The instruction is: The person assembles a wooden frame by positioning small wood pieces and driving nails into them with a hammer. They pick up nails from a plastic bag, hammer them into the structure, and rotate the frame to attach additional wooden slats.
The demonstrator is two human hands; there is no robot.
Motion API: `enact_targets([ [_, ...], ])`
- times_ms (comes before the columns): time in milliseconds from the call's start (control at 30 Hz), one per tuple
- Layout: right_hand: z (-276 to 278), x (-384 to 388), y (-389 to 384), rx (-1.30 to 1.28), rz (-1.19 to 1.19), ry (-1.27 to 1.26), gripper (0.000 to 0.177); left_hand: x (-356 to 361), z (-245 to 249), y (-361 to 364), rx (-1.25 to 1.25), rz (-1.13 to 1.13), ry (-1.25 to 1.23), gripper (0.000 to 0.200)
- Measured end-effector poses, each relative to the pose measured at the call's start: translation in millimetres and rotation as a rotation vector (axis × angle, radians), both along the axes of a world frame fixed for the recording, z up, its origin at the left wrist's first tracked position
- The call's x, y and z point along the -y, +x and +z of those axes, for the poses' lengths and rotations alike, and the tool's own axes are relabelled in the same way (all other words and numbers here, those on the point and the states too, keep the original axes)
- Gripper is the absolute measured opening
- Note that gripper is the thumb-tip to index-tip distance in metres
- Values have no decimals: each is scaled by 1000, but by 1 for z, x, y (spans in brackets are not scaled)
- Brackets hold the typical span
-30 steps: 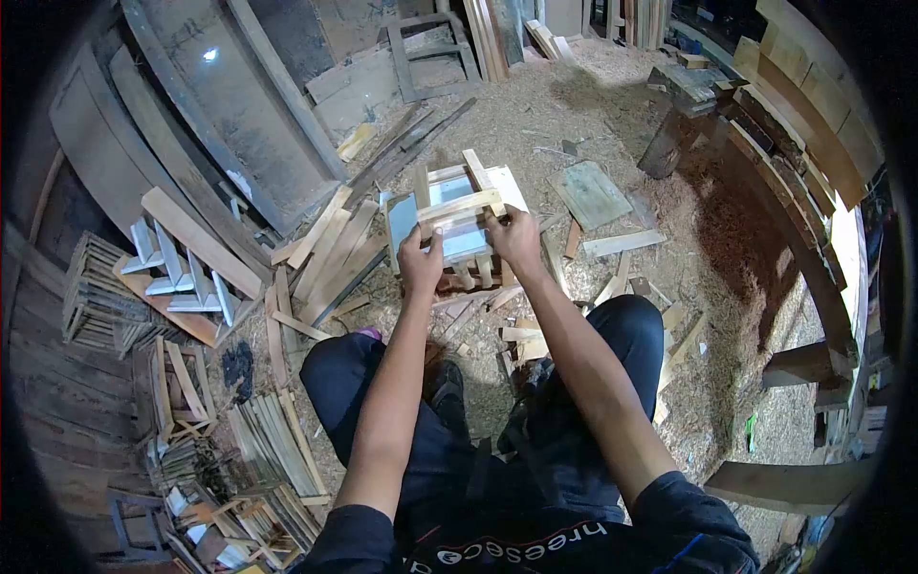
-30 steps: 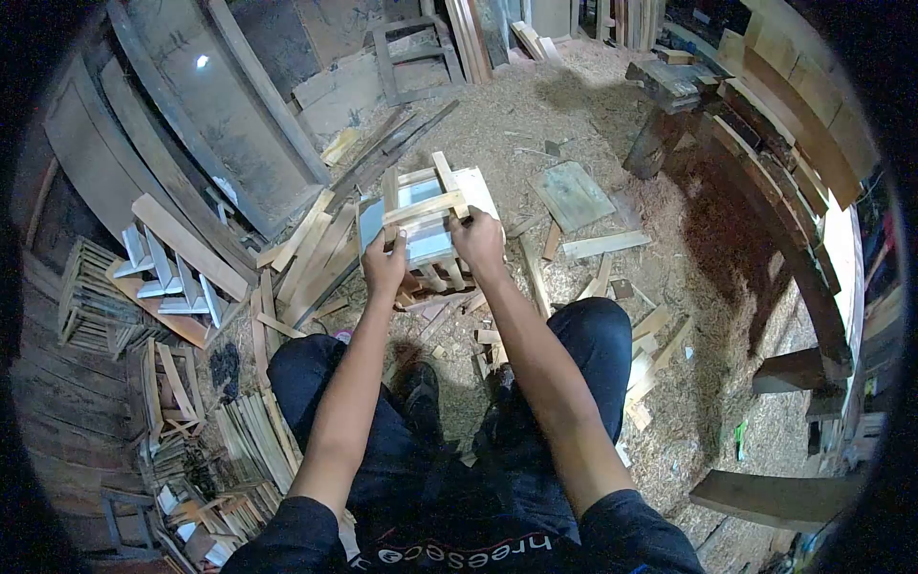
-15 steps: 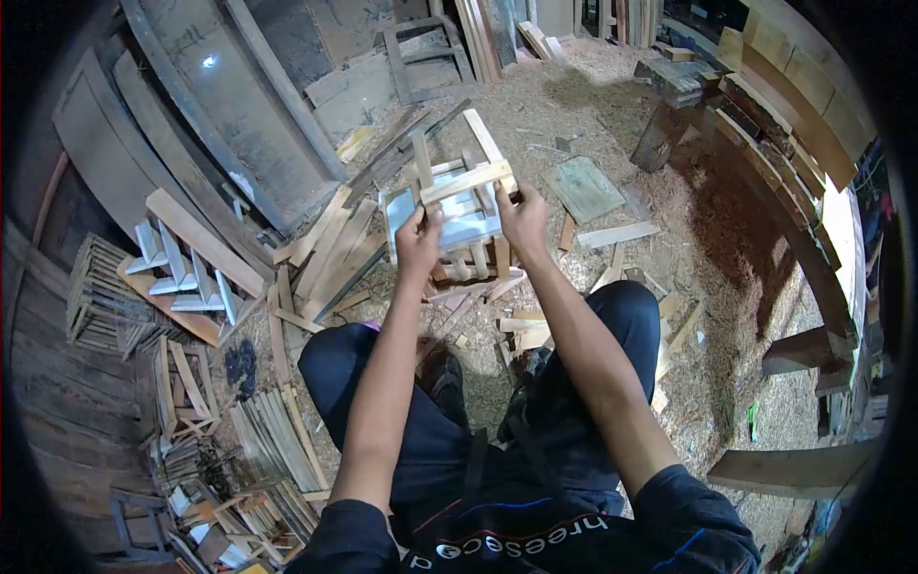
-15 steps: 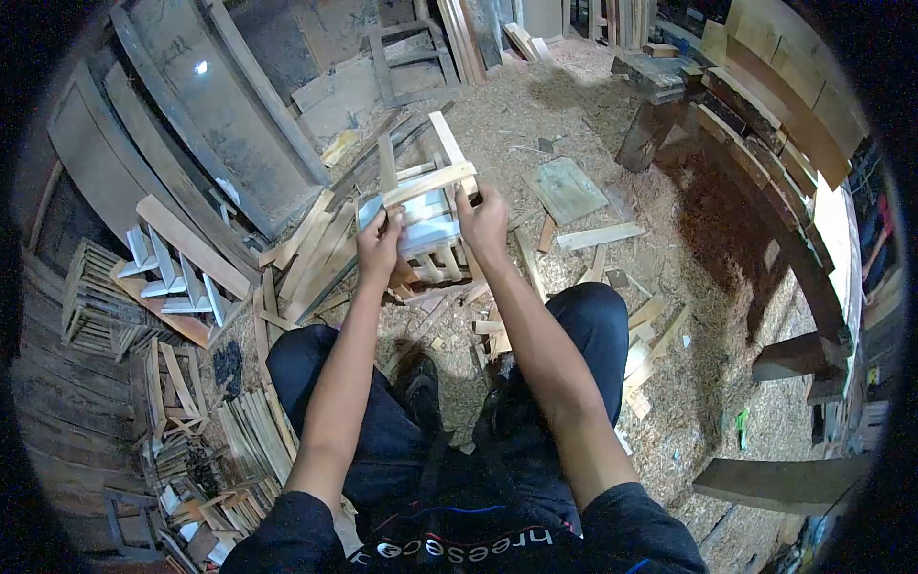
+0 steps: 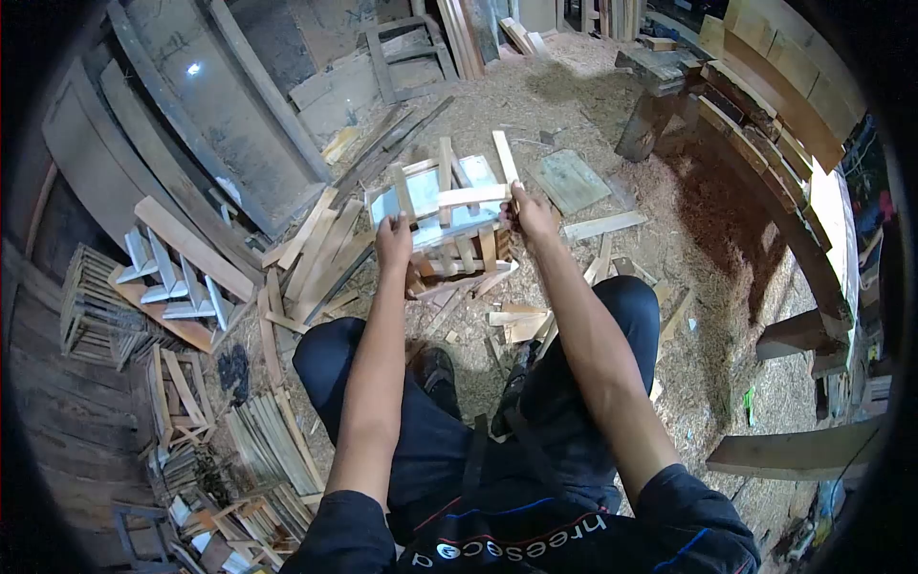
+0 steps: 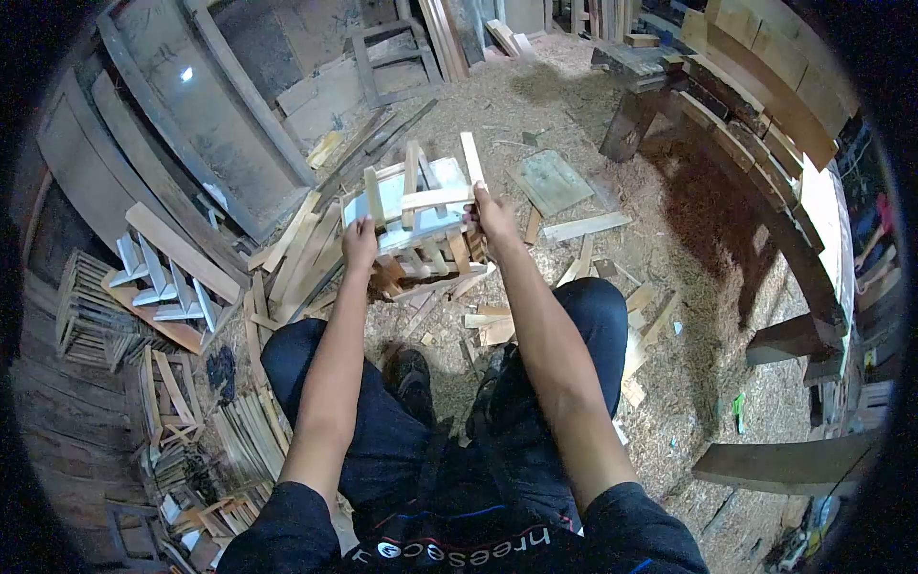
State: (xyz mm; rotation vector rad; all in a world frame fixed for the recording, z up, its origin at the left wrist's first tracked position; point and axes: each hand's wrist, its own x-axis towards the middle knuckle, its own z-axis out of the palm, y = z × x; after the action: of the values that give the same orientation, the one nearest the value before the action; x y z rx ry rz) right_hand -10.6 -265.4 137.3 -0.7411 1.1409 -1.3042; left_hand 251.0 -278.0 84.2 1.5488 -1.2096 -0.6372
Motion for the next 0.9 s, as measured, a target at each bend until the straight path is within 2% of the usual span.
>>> enact_targets([
  [33, -2, -1, -1, -3, -2, -6, 34, 0, -1, 0, 147, 67, 113, 47],
  [100, -4, -6, 2, 101, -26, 112, 36, 1, 8, -7, 207, 97, 41, 46],
  [167, -9, -3, 4, 115, 3, 133, 39, -5, 39, -13, 441, -91, 257, 43],
  [200, -9, -2, 6, 134, 12, 126, 42, -3, 34, -12, 511, -69, 188, 39],
  [300, -12, 2, 6, 170, 56, 92, 48, 0, 21, -10, 465, 2, 99, 36],
  [333, -14, 5, 7, 199, 89, 55, 50, -1, 19, -11, 511, 93, 117, 36],
  [433, -9, 6, 13, 204, 72, 74, 52, -12, 25, -7, 482, 92, 231, 37],
  [500, -4, 4, 19, 188, 62, 86, 51, -13, 23, -1, 437, 91, 205, 39],
  [567, -3, 3, 25, 152, 40, 70, 54, -10, 15, 9, 466, 200, 78, 40],
  [633, -7, 0, 30, 141, 46, 69, 53, -8, 16, 20, 432, 174, 61, 39],
  [733, -6, 1, 32, 183, 68, 52, 51, 4, 16, 35, 467, 294, -55, 34],
  [900, 8, -3, 32, 165, 65, 40, 51, -14, 26, 28, 374, 332, 9, 32],
])
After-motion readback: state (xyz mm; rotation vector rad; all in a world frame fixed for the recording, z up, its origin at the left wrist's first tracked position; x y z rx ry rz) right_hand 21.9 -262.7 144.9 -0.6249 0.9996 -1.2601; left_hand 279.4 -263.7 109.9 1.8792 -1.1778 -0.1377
